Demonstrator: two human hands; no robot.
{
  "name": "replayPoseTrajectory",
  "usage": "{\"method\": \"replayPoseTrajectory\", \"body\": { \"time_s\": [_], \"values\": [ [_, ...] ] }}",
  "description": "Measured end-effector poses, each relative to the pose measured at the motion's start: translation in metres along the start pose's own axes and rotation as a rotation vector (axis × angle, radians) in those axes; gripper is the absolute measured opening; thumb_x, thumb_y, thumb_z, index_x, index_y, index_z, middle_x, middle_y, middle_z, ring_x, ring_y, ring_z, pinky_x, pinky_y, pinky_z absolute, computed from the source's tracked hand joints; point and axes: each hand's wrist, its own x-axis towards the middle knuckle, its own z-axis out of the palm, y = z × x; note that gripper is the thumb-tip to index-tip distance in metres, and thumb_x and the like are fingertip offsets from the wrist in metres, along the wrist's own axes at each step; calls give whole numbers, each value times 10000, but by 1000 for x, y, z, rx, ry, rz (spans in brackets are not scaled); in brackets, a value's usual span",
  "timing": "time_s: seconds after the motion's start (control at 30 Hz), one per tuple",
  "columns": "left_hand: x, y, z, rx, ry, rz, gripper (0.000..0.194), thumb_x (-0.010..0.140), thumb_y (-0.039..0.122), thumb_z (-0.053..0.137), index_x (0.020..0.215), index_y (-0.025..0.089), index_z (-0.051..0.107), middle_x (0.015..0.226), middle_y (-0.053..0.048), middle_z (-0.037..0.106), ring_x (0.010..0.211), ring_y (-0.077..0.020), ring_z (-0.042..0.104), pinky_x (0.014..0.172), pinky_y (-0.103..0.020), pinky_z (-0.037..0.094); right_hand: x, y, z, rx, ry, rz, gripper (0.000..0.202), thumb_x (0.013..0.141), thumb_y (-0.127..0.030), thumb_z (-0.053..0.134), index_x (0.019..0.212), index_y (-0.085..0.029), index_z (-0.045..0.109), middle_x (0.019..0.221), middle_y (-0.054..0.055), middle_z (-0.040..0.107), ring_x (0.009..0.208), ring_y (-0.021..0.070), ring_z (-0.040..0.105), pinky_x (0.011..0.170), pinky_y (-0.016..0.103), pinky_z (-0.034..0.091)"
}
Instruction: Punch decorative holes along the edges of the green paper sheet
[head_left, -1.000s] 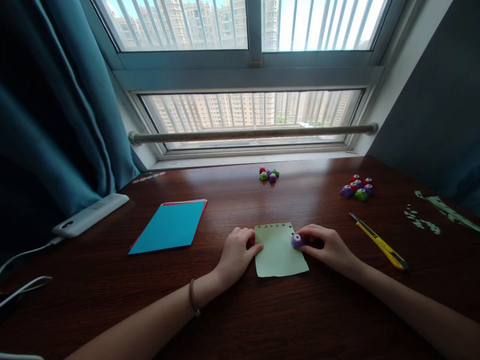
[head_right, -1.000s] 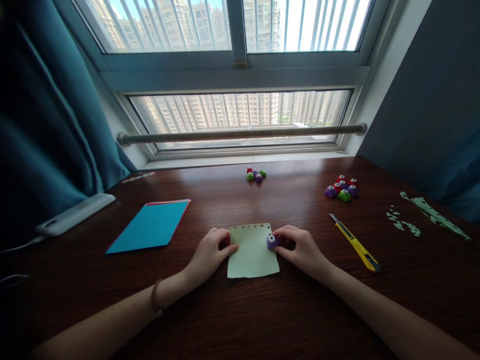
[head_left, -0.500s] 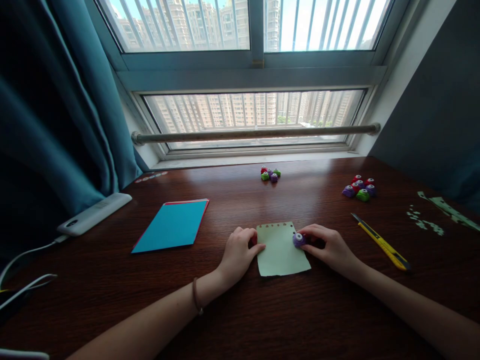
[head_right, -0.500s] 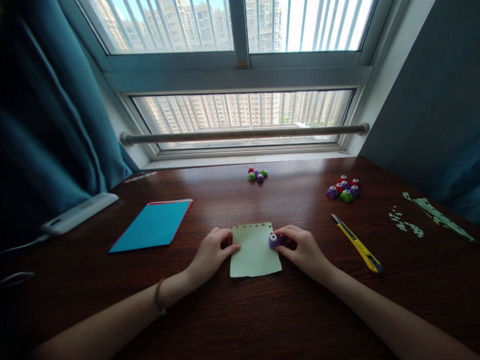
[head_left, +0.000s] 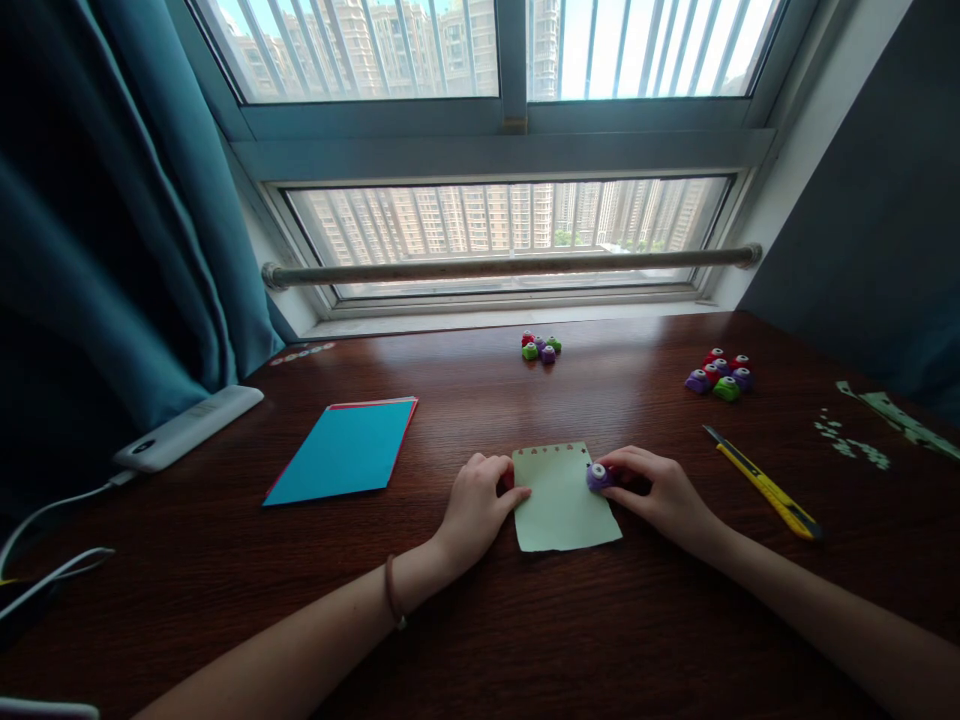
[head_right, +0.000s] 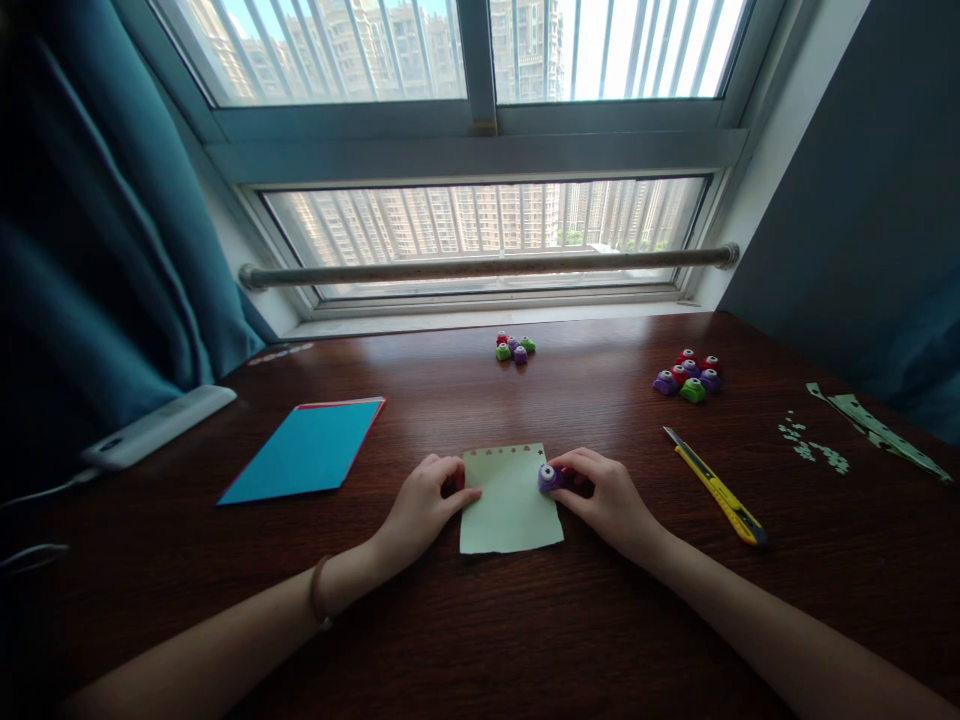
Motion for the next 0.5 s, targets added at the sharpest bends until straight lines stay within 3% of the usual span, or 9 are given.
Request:
{"method": "replayPoseTrajectory", "body": {
  "time_s": [0.5],
  "values": [
    [0,0,1,25,8,-21,146,722,288,621,675,193,520,717,-18,537,765,-218,476,668,-305,362,0,-1,1,-2,-20,-2,222,758,-205,596,980,-201,612,934,37,601,809,162,570,704,265,474]
  ]
}}
